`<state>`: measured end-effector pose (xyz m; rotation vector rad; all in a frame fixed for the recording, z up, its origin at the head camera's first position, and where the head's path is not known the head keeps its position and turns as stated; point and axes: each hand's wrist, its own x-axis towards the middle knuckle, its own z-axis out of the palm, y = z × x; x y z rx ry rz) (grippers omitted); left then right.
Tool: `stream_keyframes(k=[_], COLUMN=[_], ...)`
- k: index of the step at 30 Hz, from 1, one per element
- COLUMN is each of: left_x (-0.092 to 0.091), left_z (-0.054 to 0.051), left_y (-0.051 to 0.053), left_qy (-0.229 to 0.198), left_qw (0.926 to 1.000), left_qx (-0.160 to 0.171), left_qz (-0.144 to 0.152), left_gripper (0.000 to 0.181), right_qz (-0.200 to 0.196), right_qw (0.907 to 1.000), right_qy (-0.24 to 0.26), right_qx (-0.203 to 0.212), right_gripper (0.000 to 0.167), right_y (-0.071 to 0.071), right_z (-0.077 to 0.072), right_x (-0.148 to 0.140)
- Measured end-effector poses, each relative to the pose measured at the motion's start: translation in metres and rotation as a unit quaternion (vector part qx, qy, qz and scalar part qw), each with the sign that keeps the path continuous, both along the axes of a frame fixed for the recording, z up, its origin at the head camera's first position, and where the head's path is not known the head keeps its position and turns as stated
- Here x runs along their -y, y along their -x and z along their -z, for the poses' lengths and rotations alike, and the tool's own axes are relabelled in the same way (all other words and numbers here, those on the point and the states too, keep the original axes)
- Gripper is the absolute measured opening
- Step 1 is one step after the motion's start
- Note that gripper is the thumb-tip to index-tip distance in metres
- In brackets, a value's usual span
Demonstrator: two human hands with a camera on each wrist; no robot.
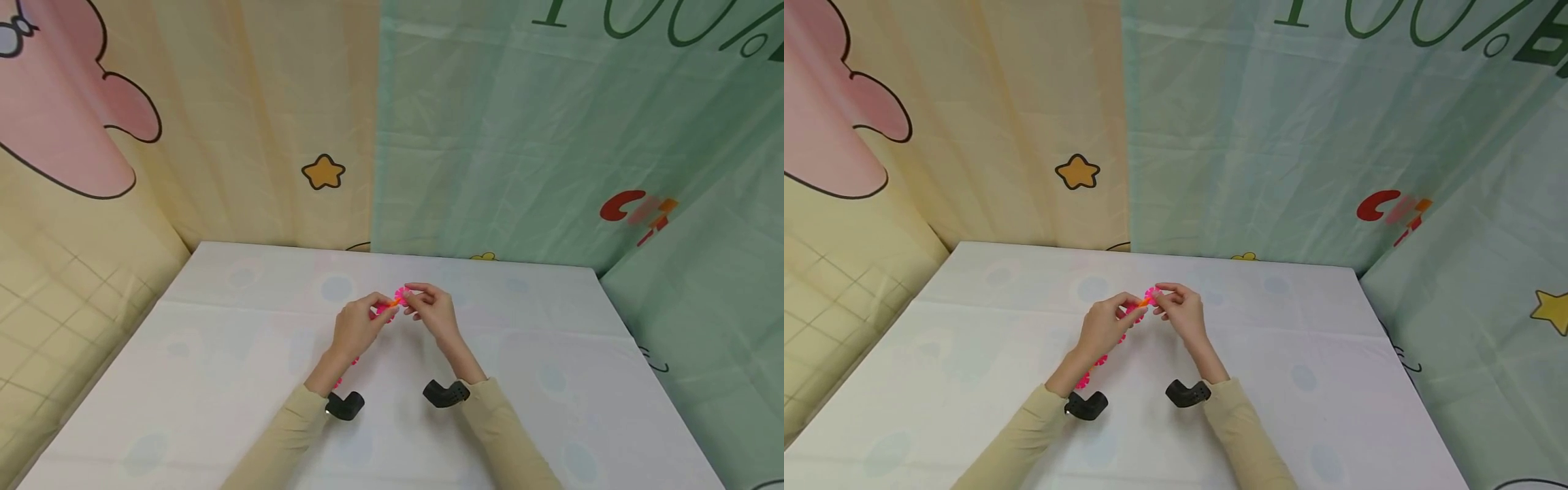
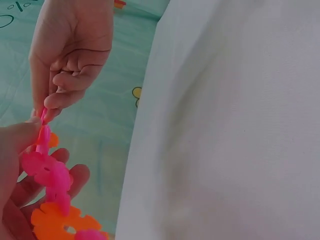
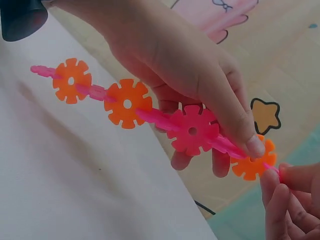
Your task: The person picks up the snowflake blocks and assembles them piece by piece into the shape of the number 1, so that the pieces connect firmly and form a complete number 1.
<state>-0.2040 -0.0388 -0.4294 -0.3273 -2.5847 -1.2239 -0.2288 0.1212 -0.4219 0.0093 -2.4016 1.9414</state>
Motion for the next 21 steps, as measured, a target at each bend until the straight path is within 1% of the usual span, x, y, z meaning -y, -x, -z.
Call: stream_keyframes(k=[3,8,11,16,21], left_x=[0.002,0.006,0.009,0.017,0.021], left_z=[0.0,0.002,0.003,0.004,0.005], left_y=[-0.002,-0.005,-0.007,-0.008,-0.007], left_qy=[-0.017,-0.034,-0.043,-0.057,-0.068], left_qw=[0.9996,0.9981,0.9967,0.9929,0.9863], left_qx=[0.024,0.049,0.066,0.099,0.14], left_qz=[0.006,0.013,0.018,0.035,0.055], left_gripper=[0.025,0.032,0.033,0.026,0.018], right_qz=[0.002,0.005,0.008,0.018,0.025], right_qw=[0.9999,0.9997,0.9995,0.9991,0.9989], right_qy=[-0.003,-0.01,-0.007,-0.006,0.0], right_qx=[0.012,0.023,0.029,0.037,0.041], right_gripper=[0.026,0.027,0.027,0.028,0.028], right_y=[0.001,0.003,0.005,0.009,0.013], right_z=[-0.001,-0.002,-0.002,-0.001,0.001], right_x=[-0.002,-0.006,-0.01,-0.018,-0.022])
